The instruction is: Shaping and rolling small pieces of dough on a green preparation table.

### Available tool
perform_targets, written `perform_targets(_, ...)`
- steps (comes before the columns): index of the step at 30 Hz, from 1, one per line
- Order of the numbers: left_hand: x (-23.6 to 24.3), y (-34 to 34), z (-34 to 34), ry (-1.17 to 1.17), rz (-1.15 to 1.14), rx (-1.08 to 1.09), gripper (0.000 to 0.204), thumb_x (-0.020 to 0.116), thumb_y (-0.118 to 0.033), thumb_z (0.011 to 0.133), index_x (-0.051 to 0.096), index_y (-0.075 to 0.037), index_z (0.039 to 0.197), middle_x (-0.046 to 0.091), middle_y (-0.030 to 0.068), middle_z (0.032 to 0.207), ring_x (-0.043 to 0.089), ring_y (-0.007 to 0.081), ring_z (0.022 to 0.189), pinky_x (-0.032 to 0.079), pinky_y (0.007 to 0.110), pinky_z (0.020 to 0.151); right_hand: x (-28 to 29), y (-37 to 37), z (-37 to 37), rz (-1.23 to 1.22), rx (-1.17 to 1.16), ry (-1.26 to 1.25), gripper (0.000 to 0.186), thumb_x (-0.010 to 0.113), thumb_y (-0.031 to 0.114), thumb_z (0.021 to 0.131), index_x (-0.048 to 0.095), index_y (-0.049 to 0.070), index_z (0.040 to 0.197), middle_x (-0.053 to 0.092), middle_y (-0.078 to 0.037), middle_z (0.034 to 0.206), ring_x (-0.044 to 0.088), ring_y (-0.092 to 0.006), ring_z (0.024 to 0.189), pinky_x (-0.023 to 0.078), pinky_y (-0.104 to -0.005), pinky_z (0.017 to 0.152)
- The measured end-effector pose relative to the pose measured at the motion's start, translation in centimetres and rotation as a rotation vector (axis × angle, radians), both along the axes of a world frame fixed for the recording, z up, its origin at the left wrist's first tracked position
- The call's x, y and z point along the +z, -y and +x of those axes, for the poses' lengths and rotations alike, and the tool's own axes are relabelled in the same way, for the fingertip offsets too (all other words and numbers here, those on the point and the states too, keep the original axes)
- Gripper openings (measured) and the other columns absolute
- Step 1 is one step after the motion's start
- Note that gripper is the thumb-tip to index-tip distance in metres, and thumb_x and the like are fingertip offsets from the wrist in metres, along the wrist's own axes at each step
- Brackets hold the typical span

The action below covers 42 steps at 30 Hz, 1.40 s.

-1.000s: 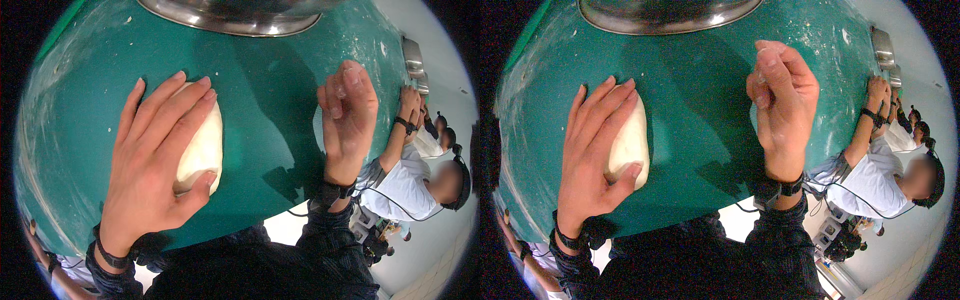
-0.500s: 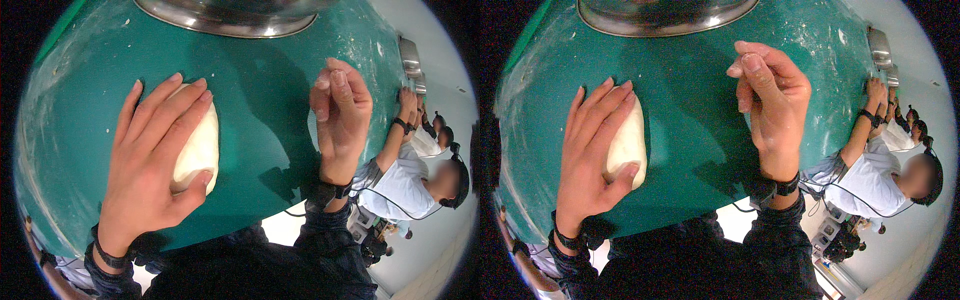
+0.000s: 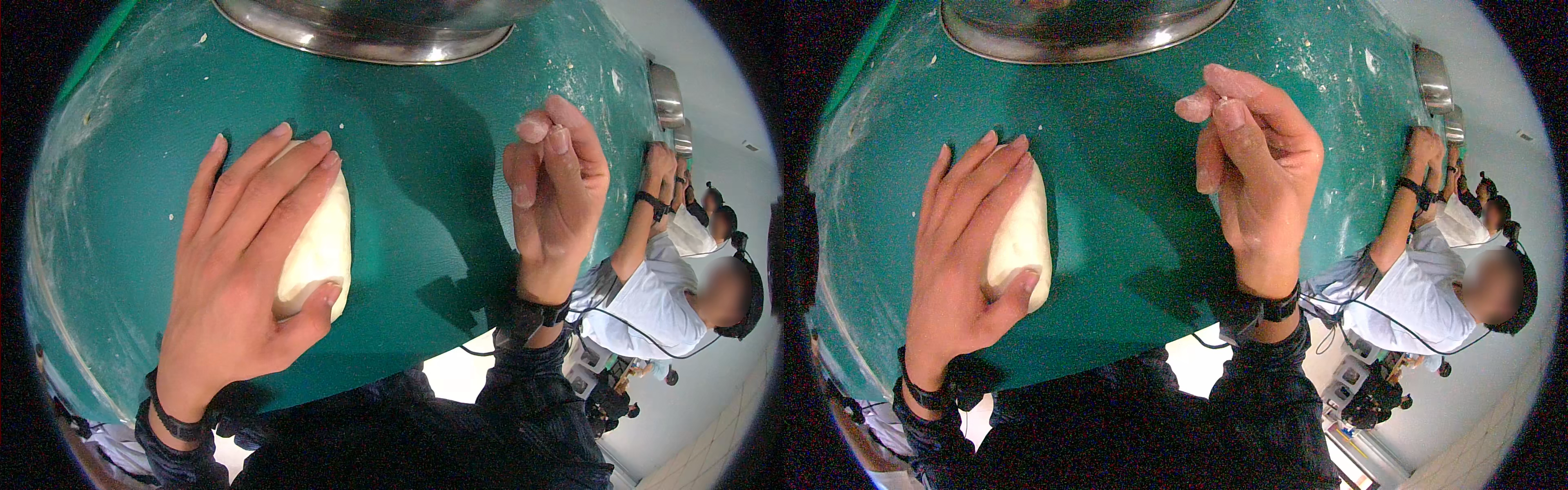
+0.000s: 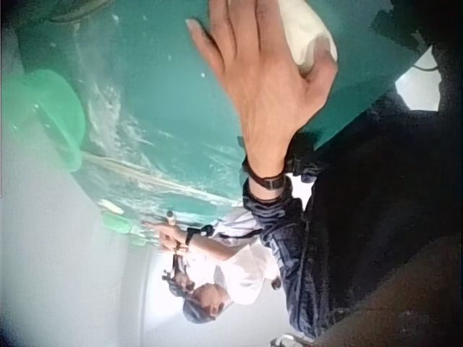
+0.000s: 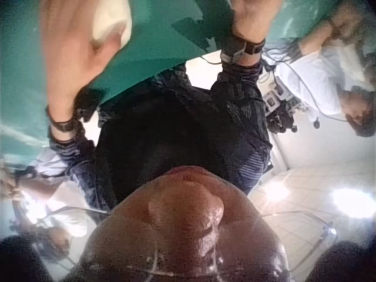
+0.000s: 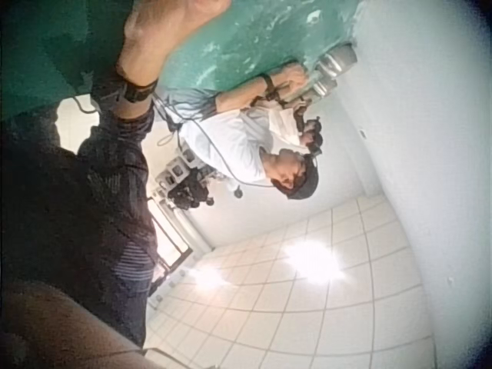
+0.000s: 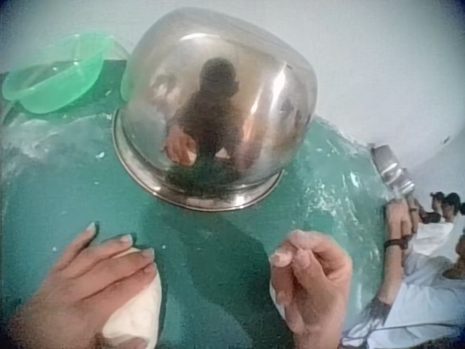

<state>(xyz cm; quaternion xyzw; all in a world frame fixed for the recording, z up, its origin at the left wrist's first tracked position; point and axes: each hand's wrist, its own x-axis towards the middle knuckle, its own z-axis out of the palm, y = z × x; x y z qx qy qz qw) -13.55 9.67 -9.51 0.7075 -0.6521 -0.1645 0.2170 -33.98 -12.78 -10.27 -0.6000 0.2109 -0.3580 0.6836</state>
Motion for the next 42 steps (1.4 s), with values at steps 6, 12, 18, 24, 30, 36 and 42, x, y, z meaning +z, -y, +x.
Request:
perform_targets(6, 0.1, -0.1, -0.1, 0.007, 0.007, -0.009, 0.083, 0.068, -0.036, 0.08, 0.054, 0.0, 0.154, 0.051, 0.0195, 0.162, 0.042, 0.0437, 0.154, 0.02, 0.063, 0.13, 0.0, -0.1, -0.2, 0.027, 0.044, 0.091, 0.018, 0.065, 0.009, 0.107, 0.072, -0.001, 0.119, 0.078, -0.016, 0.102, 0.056, -0.0091, 0.057, 0.04, -0.0214, 0.049)
perform_targets(12, 0.5, 0.7, -0.2, 0.032, -0.071, -0.054, 0.081, 0.067, -0.038, 0.083, 0.055, -0.001, 0.154, 0.052, 0.0193, 0.162, 0.042, 0.0443, 0.154, 0.02, 0.064, 0.13, -0.3, 1.9, -0.2, 0.021, -0.119, -0.021, 0.009, 0.068, 0.011, 0.106, 0.072, 0.004, 0.109, 0.076, -0.01, 0.097, 0.055, -0.0074, 0.058, 0.039, -0.0222, 0.049)
perform_targets(18, 1.1, 0.5, -0.7, 0.017, -0.028, -0.006, 0.082, 0.075, -0.028, 0.081, 0.053, -0.004, 0.156, 0.052, 0.0159, 0.161, 0.043, 0.0397, 0.152, 0.021, 0.06, 0.131, -0.6, 3.3, -0.2, 0.099, -0.236, -0.015, 0.007, 0.069, 0.013, 0.105, 0.071, 0.007, 0.106, 0.073, -0.005, 0.091, 0.055, -0.0069, 0.058, 0.038, -0.023, 0.049)
perform_targets(24, 1.3, 0.5, -1.4, 0.008, -0.074, -0.043, 0.08, 0.074, -0.025, 0.085, 0.049, -0.005, 0.159, 0.049, 0.017, 0.164, 0.039, 0.0417, 0.155, 0.018, 0.06, 0.132, -0.1, 4.0, -1.4, 0.202, -0.188, 0.019, 0.029, 0.053, 0.03, 0.112, 0.066, 0.009, 0.096, 0.065, -0.001, 0.081, 0.055, -0.0089, 0.061, 0.04, -0.0252, 0.052)
perform_targets(30, 1.3, -0.3, -1.3, 0.011, -0.075, -0.029, 0.081, 0.076, -0.023, 0.086, 0.048, -0.006, 0.16, 0.048, 0.016, 0.165, 0.039, 0.0402, 0.155, 0.019, 0.06, 0.132, 0.9, 2.7, -0.8, 0.093, 0.135, -0.153, 0.026, 0.052, 0.028, 0.111, 0.062, 0.008, 0.098, 0.061, -0.002, 0.093, 0.054, -0.0103, 0.068, 0.04, -0.0249, 0.058)
perform_targets(36, 1.6, -0.4, -1.6, 0.043, -0.077, -0.031, 0.076, 0.075, -0.029, 0.09, 0.05, -0.005, 0.158, 0.049, 0.0149, 0.164, 0.04, 0.0379, 0.155, 0.019, 0.058, 0.131, 1.1, 2.4, -1.2, -0.065, 0.127, -0.132, 0.018, 0.071, 0.022, 0.105, 0.069, 0.006, 0.097, 0.062, 0.002, 0.095, 0.054, -0.0067, 0.071, 0.041, -0.0228, 0.058)
perform_targets(42, 1.6, -0.2, -1.7, 0.019, -0.065, -0.042, 0.076, 0.075, -0.03, 0.091, 0.05, -0.006, 0.158, 0.049, 0.0143, 0.164, 0.039, 0.0372, 0.155, 0.018, 0.057, 0.132, 1.7, 2.3, -1.5, -0.072, -0.043, -0.011, 0.008, 0.081, 0.008, 0.096, 0.074, 0.006, 0.097, 0.07, 0.002, 0.093, 0.061, -0.0048, 0.081, 0.05, -0.023, 0.071)
